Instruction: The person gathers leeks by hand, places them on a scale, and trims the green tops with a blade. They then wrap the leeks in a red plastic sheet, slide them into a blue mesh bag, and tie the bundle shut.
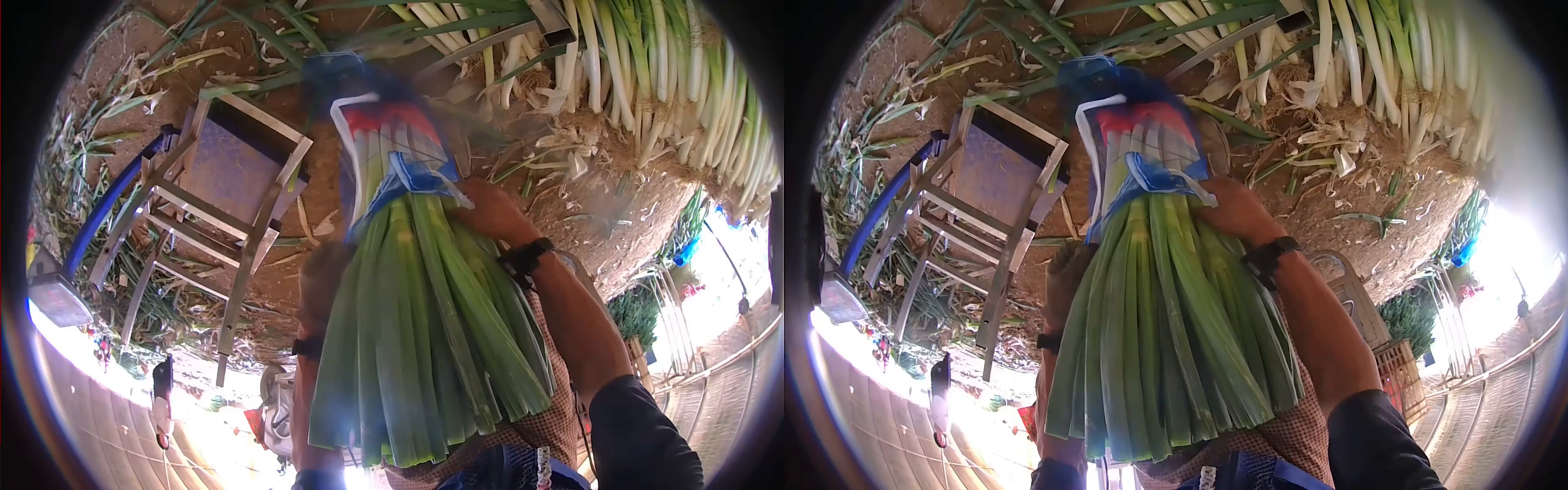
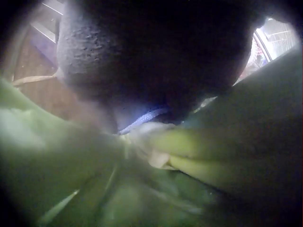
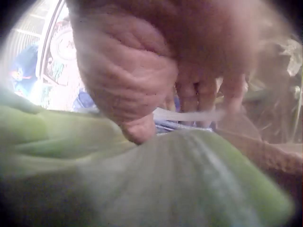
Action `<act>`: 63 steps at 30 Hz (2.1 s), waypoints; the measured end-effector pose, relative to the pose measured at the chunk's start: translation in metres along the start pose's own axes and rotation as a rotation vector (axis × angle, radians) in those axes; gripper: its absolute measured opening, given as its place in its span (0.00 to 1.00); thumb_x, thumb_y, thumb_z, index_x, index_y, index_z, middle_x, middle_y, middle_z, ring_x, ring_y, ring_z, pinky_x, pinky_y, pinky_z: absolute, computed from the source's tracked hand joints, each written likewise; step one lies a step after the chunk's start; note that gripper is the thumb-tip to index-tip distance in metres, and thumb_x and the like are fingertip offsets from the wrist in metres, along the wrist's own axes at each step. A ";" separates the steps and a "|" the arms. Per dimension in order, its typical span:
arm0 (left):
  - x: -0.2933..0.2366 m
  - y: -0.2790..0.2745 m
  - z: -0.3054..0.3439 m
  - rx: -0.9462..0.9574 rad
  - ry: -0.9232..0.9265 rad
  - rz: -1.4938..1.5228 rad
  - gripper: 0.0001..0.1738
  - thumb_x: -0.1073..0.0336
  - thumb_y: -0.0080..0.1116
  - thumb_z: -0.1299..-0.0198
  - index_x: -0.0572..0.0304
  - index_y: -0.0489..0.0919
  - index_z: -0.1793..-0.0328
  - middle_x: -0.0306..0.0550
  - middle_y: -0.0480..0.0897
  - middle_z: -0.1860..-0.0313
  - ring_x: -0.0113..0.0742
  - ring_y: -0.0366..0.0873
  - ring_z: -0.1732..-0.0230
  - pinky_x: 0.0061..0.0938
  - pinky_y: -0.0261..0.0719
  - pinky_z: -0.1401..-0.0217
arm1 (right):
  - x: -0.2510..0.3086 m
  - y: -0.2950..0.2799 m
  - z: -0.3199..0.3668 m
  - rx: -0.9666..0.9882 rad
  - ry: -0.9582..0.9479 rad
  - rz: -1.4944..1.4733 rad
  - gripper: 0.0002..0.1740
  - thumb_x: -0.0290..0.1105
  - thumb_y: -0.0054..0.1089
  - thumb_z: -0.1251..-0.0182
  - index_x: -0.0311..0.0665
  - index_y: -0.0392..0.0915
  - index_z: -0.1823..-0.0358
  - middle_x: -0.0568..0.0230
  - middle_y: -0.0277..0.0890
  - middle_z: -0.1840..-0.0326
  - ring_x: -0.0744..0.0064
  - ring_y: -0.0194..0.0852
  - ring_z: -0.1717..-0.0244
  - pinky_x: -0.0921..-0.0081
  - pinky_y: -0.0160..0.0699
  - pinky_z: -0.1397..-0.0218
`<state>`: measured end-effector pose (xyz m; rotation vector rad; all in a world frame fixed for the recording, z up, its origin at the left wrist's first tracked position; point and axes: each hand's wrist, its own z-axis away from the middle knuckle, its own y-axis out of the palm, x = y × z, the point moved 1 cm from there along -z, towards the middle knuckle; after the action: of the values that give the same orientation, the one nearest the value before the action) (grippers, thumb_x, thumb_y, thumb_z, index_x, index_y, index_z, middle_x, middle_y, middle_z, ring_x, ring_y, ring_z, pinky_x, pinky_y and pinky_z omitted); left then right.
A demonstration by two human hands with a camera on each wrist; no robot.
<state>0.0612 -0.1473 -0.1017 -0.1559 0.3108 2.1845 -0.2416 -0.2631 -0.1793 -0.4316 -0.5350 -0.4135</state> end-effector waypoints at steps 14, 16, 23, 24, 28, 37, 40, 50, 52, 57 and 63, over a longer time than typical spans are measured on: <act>0.021 -0.054 0.083 -0.037 0.174 -0.496 0.07 0.67 0.56 0.26 0.61 0.83 0.55 0.38 0.84 0.65 0.25 0.80 0.67 0.23 0.79 0.63 | -0.005 -0.027 0.129 -0.162 -0.321 -0.106 0.15 0.33 0.51 0.22 0.32 0.86 0.56 0.51 0.84 0.62 0.64 0.82 0.61 0.67 0.79 0.53; 0.004 -0.027 0.125 -0.134 0.099 -0.243 0.08 0.67 0.55 0.25 0.62 0.84 0.53 0.38 0.84 0.64 0.26 0.81 0.64 0.22 0.80 0.62 | 0.035 -0.040 0.168 -0.109 0.175 -0.460 0.16 0.35 0.51 0.21 0.31 0.85 0.57 0.57 0.82 0.67 0.69 0.78 0.65 0.71 0.76 0.58; -0.052 -0.003 0.274 -0.143 0.390 -0.663 0.11 0.70 0.56 0.36 0.66 0.83 0.52 0.49 0.84 0.53 0.36 0.82 0.58 0.33 0.81 0.53 | 0.168 -0.096 0.284 -0.225 0.157 -0.422 0.19 0.36 0.52 0.21 0.33 0.74 0.71 0.73 0.61 0.78 0.84 0.57 0.73 0.75 0.58 0.70; -0.051 -0.007 0.290 -0.169 0.254 -0.498 0.11 0.70 0.56 0.38 0.66 0.83 0.53 0.50 0.83 0.54 0.38 0.82 0.59 0.34 0.80 0.54 | 0.183 -0.103 0.297 -0.223 0.204 -0.493 0.20 0.35 0.52 0.21 0.34 0.70 0.74 0.74 0.58 0.79 0.84 0.53 0.74 0.74 0.55 0.71; -0.093 0.028 0.351 -0.339 0.776 -1.033 0.08 0.82 0.59 0.40 0.63 0.80 0.57 0.47 0.77 0.64 0.44 0.74 0.69 0.40 0.71 0.67 | 0.251 -0.137 0.352 -0.225 0.248 -0.541 0.21 0.35 0.52 0.21 0.34 0.69 0.76 0.75 0.57 0.79 0.84 0.51 0.75 0.75 0.52 0.72; -0.159 0.062 0.274 -0.113 0.863 -0.361 0.10 0.67 0.62 0.29 0.70 0.83 0.50 0.38 0.84 0.65 0.25 0.76 0.68 0.27 0.75 0.63 | 0.233 -0.155 0.302 -0.400 -0.054 -0.508 0.13 0.35 0.56 0.22 0.37 0.74 0.66 0.76 0.63 0.78 0.82 0.59 0.78 0.79 0.55 0.75; -0.177 0.091 0.289 -0.033 0.541 0.158 0.15 0.72 0.59 0.27 0.64 0.84 0.38 0.38 0.86 0.56 0.25 0.79 0.63 0.23 0.79 0.59 | 0.246 -0.181 0.291 -0.322 0.144 -1.185 0.09 0.35 0.57 0.23 0.40 0.73 0.63 0.76 0.64 0.75 0.82 0.61 0.77 0.81 0.59 0.74; -0.031 0.200 0.285 0.112 0.595 0.232 0.20 0.59 0.67 0.32 0.62 0.85 0.40 0.50 0.90 0.52 0.40 0.87 0.51 0.34 0.82 0.44 | 0.295 -0.203 0.267 -0.364 0.253 -0.807 0.18 0.39 0.62 0.28 0.52 0.63 0.73 0.79 0.52 0.82 0.80 0.47 0.84 0.76 0.51 0.77; -0.016 0.202 0.287 0.129 0.528 0.055 0.19 0.58 0.65 0.31 0.63 0.85 0.40 0.52 0.90 0.51 0.39 0.87 0.51 0.33 0.82 0.44 | 0.293 -0.208 0.262 -0.397 0.264 -0.761 0.17 0.39 0.62 0.27 0.52 0.64 0.73 0.79 0.52 0.82 0.80 0.47 0.84 0.76 0.51 0.77; 0.009 0.186 0.275 0.052 0.564 0.052 0.18 0.61 0.63 0.30 0.64 0.85 0.41 0.52 0.90 0.53 0.37 0.87 0.53 0.31 0.82 0.45 | 0.285 -0.211 0.261 -0.403 0.279 -0.641 0.17 0.40 0.61 0.27 0.51 0.64 0.73 0.79 0.52 0.83 0.78 0.49 0.83 0.73 0.55 0.76; 0.001 0.127 0.246 -0.125 0.553 0.229 0.15 0.59 0.61 0.32 0.58 0.87 0.46 0.55 0.89 0.61 0.45 0.88 0.58 0.39 0.83 0.50 | 0.260 -0.181 0.287 -0.417 0.300 -0.637 0.10 0.38 0.59 0.27 0.46 0.72 0.67 0.74 0.61 0.79 0.74 0.61 0.79 0.72 0.62 0.74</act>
<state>-0.0414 -0.1496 0.1555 -0.8374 0.5189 2.3557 -0.2381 -0.3408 0.2411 -0.5821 -0.2786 -1.1968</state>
